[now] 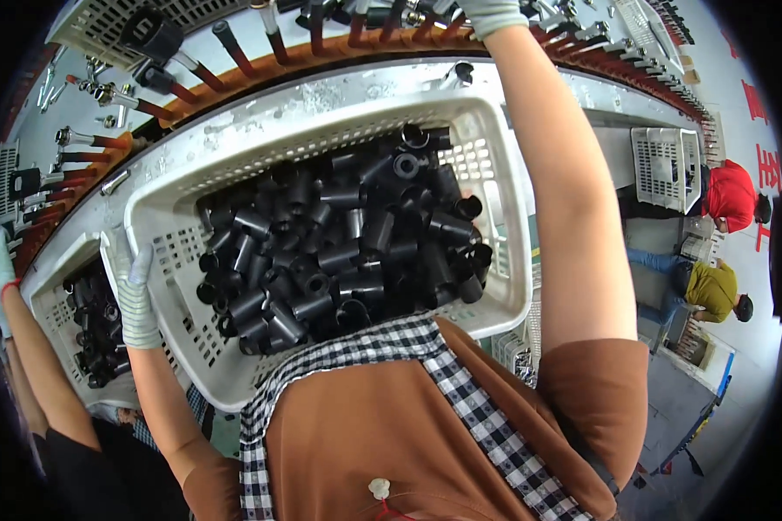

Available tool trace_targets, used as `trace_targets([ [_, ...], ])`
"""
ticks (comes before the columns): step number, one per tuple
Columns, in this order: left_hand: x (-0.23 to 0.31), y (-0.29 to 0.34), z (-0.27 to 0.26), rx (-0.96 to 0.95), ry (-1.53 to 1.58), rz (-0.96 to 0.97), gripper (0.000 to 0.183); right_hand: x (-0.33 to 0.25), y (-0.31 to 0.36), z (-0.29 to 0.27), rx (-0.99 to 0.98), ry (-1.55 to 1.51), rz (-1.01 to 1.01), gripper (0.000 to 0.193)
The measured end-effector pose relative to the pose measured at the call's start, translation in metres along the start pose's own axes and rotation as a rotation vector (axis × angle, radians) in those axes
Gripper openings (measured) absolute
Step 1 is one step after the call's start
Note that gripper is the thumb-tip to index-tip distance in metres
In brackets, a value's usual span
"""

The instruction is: The person sorts black plastic pipe fittings by hand, moving them from a white basket into a white crate.

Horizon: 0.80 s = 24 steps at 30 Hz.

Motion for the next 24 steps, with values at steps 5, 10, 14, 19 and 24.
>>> trace_targets([
  [5,-0.011,0.027,-0.013,-0.019,0.007,0.035,0.085,-0.084,0.043,-0.029,0.094,-0.15,0.042,0.017],
  [10,-0.021,0.039,-0.006,-0.081,-0.041,0.013,0.096,-0.066,0.176,-0.058,-1.254,0.351,0.507,0.034],
  [14,-0.09,0.043,-0.042,-0.127,-0.204,-0.143,0.079,-0.076,0.214,-0.057,-1.248,0.432,0.462,0.034],
  [19,-0.033,0.043,0.008,-0.037,0.119,-0.004,0.075,-0.065,0.197,-0.066,-1.202,0.347,0.408,0.034],
  [24,-0.051,0.038,0.015,-0.01,-0.081,0.378,0.07,-0.088,0.184,-0.11,-1.083,-0.001,0.609,0.035],
])
Point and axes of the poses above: each hand's wrist, its own y-axis away from the middle knuckle, its own z-axis out of the palm, x = y × z, the point moved 3 cm from there along -y, towards the middle knuckle, and after that the axes turned 14 degrees about z, right-handed, at the moved point
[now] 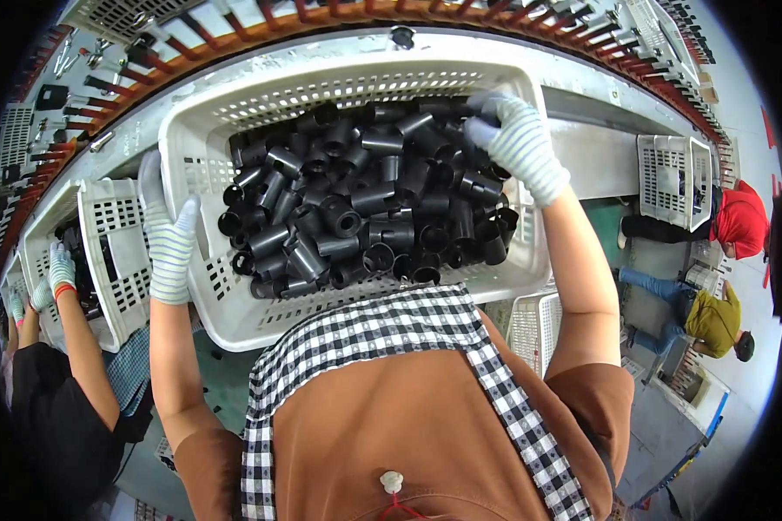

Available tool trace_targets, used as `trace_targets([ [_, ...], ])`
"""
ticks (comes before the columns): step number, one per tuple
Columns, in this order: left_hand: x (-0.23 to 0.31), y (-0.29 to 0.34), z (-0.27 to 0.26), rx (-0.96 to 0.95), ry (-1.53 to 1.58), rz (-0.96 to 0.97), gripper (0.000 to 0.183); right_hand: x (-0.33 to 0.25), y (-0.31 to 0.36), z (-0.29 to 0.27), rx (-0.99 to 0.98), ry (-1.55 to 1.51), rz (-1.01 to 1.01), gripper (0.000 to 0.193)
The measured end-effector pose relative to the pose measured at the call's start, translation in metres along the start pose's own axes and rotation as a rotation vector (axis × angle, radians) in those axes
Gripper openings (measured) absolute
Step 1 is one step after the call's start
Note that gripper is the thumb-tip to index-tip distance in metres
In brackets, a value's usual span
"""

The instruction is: The person sorts black plastic pipe fittings by hand, moving them from a white basket into a white crate.

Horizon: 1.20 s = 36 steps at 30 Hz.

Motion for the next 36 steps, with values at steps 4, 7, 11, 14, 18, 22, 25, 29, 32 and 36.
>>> trace_targets([
  [4,0.054,-0.012,0.109,-0.422,-0.147,0.117,0.05,0.01,0.013,0.032,-0.403,0.043,0.12,0.039],
  [7,0.008,0.007,0.159,-0.862,-0.479,0.004,0.056,0.021,0.003,0.074,-0.402,0.148,0.237,0.048],
  [11,0.001,0.023,0.172,-1.055,-0.77,0.017,0.059,-0.005,0.008,0.116,-0.436,0.285,0.032,0.051],
  [14,0.019,0.038,0.166,-1.123,-0.871,0.032,0.043,-0.014,0.017,0.127,-0.455,0.242,-0.097,0.047],
  [18,0.011,0.058,0.136,-0.913,-0.678,0.108,0.025,-0.017,0.041,0.133,-0.495,0.04,-0.289,0.048],
  [22,0.01,0.05,0.116,-0.532,-0.351,0.021,0.027,-0.025,0.05,0.12,-0.551,0.105,-0.28,0.038],
  [25,0.022,0.023,0.095,-0.26,-0.137,0.102,0.041,-0.025,0.049,0.114,-0.451,-0.037,-0.383,0.026],
  [29,0.052,-0.057,0.069,-0.095,0.02,0.147,0.023,-0.032,0.037,0.097,-0.221,-0.133,-0.476,0.019],
  [32,0.071,-0.117,0.058,0.251,0.329,0.274,0.015,-0.018,0.024,0.096,-0.194,-0.257,-0.312,0.02],
  [36,0.039,-0.198,0.019,0.41,0.185,0.486,0.019,-0.011,0.018,0.073,-0.073,-0.177,-0.297,0.022],
])
Point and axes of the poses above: each hand's wrist, its own y-axis away from the middle knuckle, its own z-axis out of the palm, x = y × z, the point moved 3 cm from there along -y, towards the middle knuckle, and after that the axes turned 14 degrees about z, right-handed, at the moved point
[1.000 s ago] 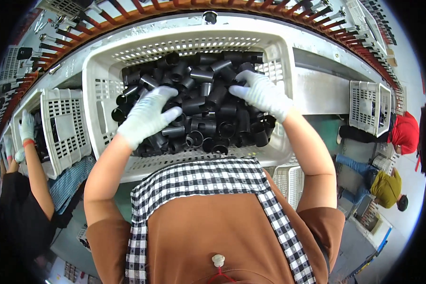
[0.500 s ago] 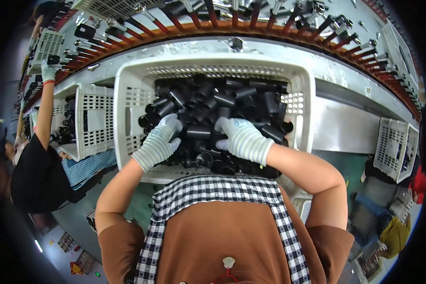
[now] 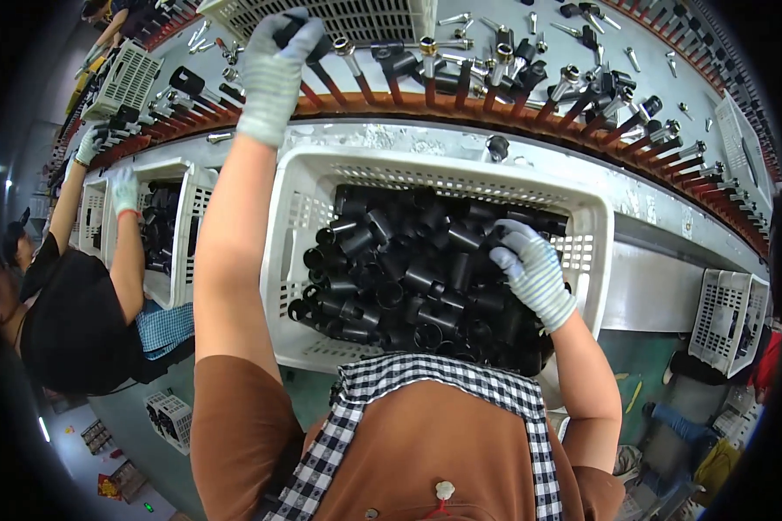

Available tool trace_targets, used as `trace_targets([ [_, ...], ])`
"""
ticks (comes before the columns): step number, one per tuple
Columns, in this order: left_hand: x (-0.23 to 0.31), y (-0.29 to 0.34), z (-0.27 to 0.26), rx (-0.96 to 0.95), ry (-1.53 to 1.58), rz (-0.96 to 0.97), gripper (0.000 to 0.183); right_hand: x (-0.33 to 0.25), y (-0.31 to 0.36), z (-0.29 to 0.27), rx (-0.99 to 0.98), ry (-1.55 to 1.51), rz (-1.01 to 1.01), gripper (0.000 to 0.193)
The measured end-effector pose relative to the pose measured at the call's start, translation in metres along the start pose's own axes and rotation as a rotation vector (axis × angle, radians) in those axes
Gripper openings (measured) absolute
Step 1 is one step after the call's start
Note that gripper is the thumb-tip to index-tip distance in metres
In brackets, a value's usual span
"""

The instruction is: The person sorts black plastic pipe fittings by hand, moving them from a white basket into a white crate.

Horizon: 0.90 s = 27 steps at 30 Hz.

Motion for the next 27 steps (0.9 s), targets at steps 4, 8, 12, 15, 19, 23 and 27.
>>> trace_targets([
  [4,-0.074,-0.02,-0.013,-0.2,-0.254,0.187,0.019,-0.001,0.001,-0.019,0.125,-0.088,-0.063,0.021],
  [8,-0.098,-0.024,-0.033,-0.148,-0.329,0.251,0.028,-0.008,0.002,-0.056,0.258,-0.107,-0.138,0.016],
  [12,-0.092,-0.037,-0.088,-0.097,-0.557,0.092,0.034,-0.064,-0.047,-0.105,0.51,0.003,-0.331,0.012],
  [15,-0.085,-0.041,-0.087,-0.031,-0.577,0.084,0.049,-0.112,-0.102,-0.127,0.622,0.212,-0.351,0.014],
  [19,-0.058,-0.009,-0.097,-0.126,-0.85,0.324,0.073,-0.176,-0.158,-0.108,0.625,0.352,-0.452,0.013],
  [23,-0.003,0.067,-0.092,0.044,-0.403,-0.018,0.079,-0.183,-0.188,-0.099,0.626,0.28,-0.537,0.015],
  [27,0.036,0.119,-0.074,0.048,-0.287,-0.1,0.073,-0.196,-0.211,-0.051,0.449,0.485,-0.53,0.017],
])
Point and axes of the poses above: each hand's wrist, its own y-axis away from the middle knuckle, its own z-axis out of the palm, x = y × z, the point moved 3 cm from there along -y, towards the middle knuckle, and after that the axes turned 14 degrees about z, right-handed, at the moved point
